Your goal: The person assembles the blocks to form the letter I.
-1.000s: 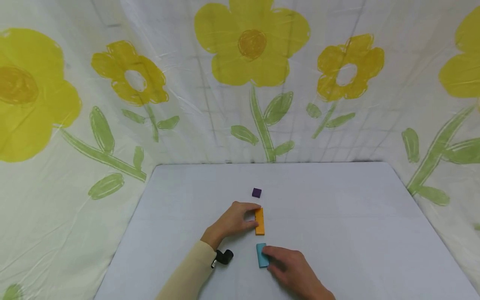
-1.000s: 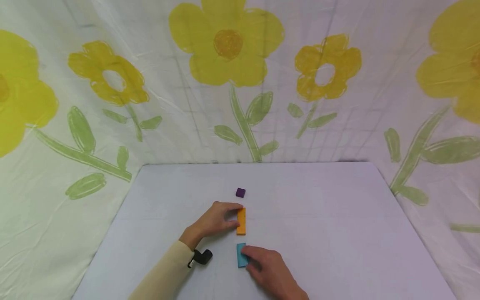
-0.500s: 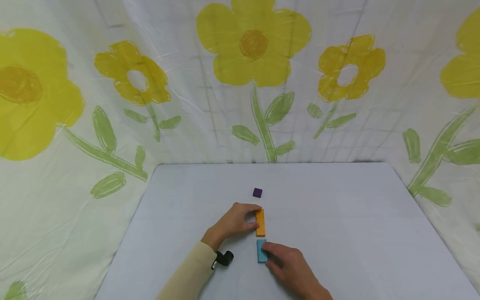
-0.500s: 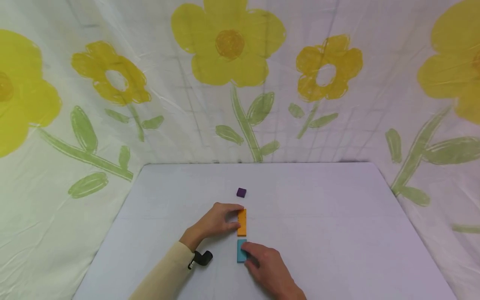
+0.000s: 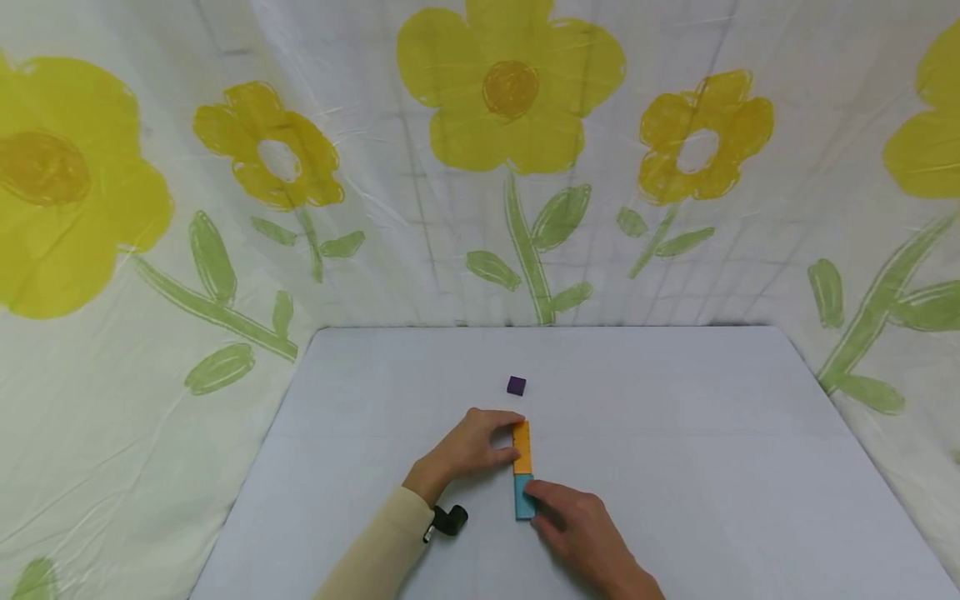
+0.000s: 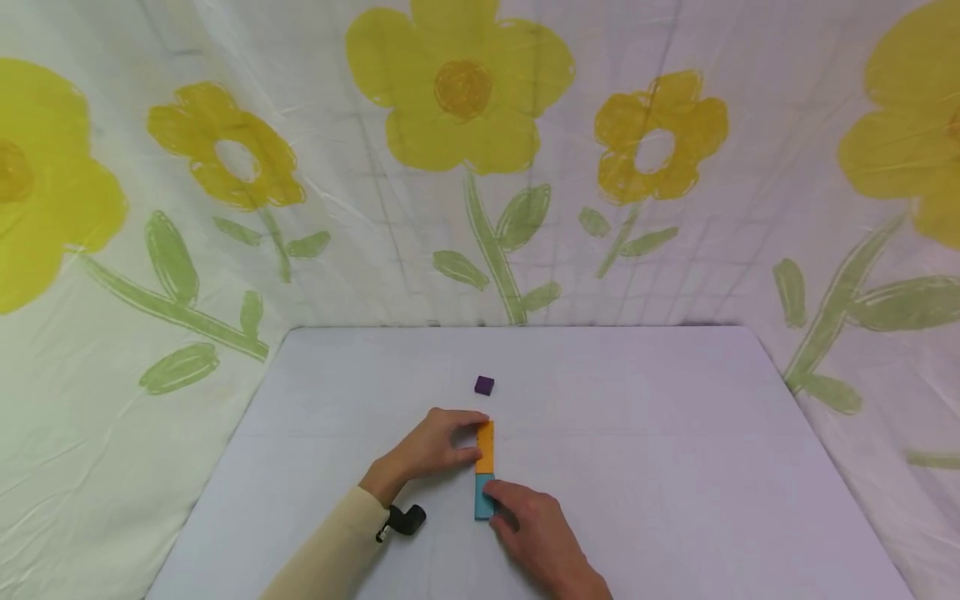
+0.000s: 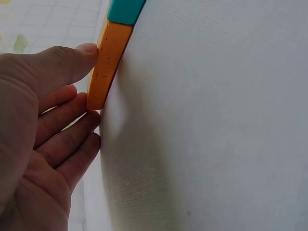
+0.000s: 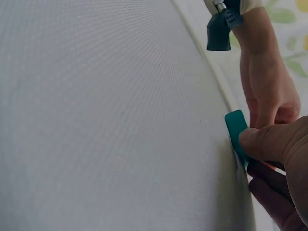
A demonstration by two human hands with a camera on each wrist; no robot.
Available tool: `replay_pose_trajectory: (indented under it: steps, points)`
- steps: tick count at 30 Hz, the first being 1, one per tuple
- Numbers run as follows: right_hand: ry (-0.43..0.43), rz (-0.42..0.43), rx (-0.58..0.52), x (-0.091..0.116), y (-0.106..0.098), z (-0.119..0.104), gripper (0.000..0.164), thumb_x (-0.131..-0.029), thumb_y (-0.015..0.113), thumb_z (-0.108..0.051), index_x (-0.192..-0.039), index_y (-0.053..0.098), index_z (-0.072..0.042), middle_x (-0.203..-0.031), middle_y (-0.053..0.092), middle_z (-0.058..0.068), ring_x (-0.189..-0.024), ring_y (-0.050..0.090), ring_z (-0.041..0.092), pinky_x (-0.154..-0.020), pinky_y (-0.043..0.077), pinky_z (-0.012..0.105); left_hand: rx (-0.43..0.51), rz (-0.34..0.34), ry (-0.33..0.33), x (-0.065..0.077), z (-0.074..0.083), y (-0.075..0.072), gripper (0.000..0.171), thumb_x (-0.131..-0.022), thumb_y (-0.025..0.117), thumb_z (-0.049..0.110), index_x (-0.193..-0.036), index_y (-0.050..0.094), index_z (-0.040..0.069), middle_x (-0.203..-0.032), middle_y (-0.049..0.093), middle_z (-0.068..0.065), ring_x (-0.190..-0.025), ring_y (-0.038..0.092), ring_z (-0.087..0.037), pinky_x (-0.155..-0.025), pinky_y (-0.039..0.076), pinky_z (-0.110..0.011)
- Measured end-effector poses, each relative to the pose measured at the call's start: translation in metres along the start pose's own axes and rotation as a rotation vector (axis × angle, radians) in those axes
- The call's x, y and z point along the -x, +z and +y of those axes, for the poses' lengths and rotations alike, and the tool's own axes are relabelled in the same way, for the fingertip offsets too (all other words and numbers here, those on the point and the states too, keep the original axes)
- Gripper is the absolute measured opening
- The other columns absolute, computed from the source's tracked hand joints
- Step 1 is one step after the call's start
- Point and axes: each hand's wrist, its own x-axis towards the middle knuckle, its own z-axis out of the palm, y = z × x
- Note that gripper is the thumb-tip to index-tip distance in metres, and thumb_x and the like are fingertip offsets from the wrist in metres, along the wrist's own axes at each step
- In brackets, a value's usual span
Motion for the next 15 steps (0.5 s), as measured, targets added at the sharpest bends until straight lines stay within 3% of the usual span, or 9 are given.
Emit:
replay_pose_trajectory:
  steps: [15]
  points:
    - [0.009, -0.010, 0.000, -0.0017, -0.0007, -0.0009, 0.045, -0.091, 0.089, -0.007, -0.134, 0.077, -0.011, -0.133, 0.080, 0.000, -0.118, 0.078, 0.017, -0.100, 0.065, 0.042, -0.002, -0.001, 0.017, 0.0009, 0.0018, -0.0009, 0.052, -0.099, 0.084, 0.019, -0.147, 0.068, 0.006, -0.145, 0.073, -0.007, -0.138, 0.068, -0.024, -0.121, 0.052, -0.043]
